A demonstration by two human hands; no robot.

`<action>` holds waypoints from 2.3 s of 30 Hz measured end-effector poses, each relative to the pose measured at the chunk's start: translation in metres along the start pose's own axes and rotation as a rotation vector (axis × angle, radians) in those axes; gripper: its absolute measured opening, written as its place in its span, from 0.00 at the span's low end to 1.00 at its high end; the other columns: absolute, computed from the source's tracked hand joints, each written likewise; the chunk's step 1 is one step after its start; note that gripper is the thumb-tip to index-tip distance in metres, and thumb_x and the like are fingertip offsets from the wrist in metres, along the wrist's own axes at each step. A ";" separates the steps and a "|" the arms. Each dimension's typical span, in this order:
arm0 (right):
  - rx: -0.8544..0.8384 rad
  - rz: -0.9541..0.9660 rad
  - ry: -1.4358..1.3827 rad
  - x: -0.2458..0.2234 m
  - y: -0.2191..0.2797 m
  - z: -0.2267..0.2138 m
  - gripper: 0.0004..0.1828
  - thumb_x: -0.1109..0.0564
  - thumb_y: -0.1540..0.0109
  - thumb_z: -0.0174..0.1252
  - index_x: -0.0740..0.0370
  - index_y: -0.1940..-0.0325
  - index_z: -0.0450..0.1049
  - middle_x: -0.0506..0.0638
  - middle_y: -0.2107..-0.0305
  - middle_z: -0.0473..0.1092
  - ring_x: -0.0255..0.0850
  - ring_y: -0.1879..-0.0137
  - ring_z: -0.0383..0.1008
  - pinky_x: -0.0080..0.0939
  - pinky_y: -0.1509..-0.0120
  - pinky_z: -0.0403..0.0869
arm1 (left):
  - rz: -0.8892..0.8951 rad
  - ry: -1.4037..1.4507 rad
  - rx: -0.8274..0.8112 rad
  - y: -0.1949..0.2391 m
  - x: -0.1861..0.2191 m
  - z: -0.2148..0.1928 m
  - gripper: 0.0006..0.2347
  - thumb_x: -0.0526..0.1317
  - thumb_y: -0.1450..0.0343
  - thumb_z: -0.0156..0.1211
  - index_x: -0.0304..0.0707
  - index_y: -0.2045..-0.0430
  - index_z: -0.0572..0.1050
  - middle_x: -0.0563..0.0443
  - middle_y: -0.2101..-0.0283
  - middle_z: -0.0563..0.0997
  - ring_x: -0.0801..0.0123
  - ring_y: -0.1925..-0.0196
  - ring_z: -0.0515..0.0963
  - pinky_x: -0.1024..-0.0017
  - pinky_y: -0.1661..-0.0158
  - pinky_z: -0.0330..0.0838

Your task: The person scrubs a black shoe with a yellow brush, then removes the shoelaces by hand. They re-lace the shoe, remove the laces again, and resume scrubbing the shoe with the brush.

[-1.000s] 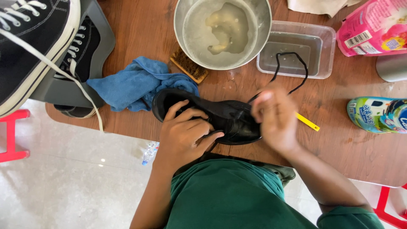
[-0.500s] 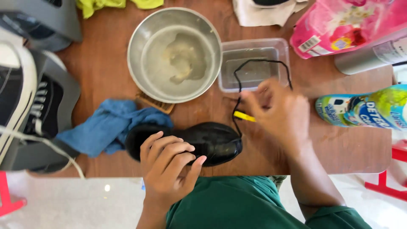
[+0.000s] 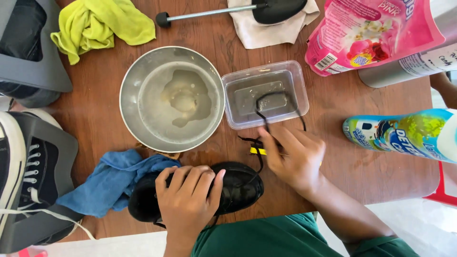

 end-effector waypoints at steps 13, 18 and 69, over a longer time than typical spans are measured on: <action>0.225 -0.050 -0.162 0.024 0.015 -0.009 0.04 0.69 0.34 0.55 0.75 0.57 0.74 0.60 0.71 0.73 0.45 0.74 0.65 0.41 0.71 0.64 | 0.003 -0.018 0.007 -0.001 -0.002 0.004 0.10 0.44 0.28 0.68 0.44 0.80 0.79 0.57 0.71 0.84 0.68 0.66 0.79 0.61 0.52 0.67; 0.240 0.070 -0.196 0.026 0.019 -0.005 0.10 0.61 0.31 0.56 0.74 0.59 0.74 0.58 0.75 0.73 0.41 0.76 0.67 0.38 0.71 0.63 | 0.017 -0.031 0.006 0.002 -0.002 0.005 0.10 0.44 0.28 0.68 0.44 0.80 0.79 0.57 0.72 0.83 0.69 0.67 0.78 0.62 0.52 0.67; -0.561 -0.413 -0.320 -0.088 0.028 0.008 0.09 0.71 0.38 0.57 0.60 0.62 0.78 0.53 0.62 0.73 0.47 0.59 0.76 0.49 0.53 0.71 | -0.619 0.140 -0.025 0.069 -0.091 -0.057 0.22 0.55 0.23 0.54 0.41 0.40 0.71 0.54 0.51 0.80 0.54 0.48 0.75 0.50 0.48 0.64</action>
Point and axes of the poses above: each hand's wrist, its own y-axis away from the middle knuckle, its own z-axis out of the palm, x = y × z, the point moved 5 cm from there along -y, towards the middle knuckle
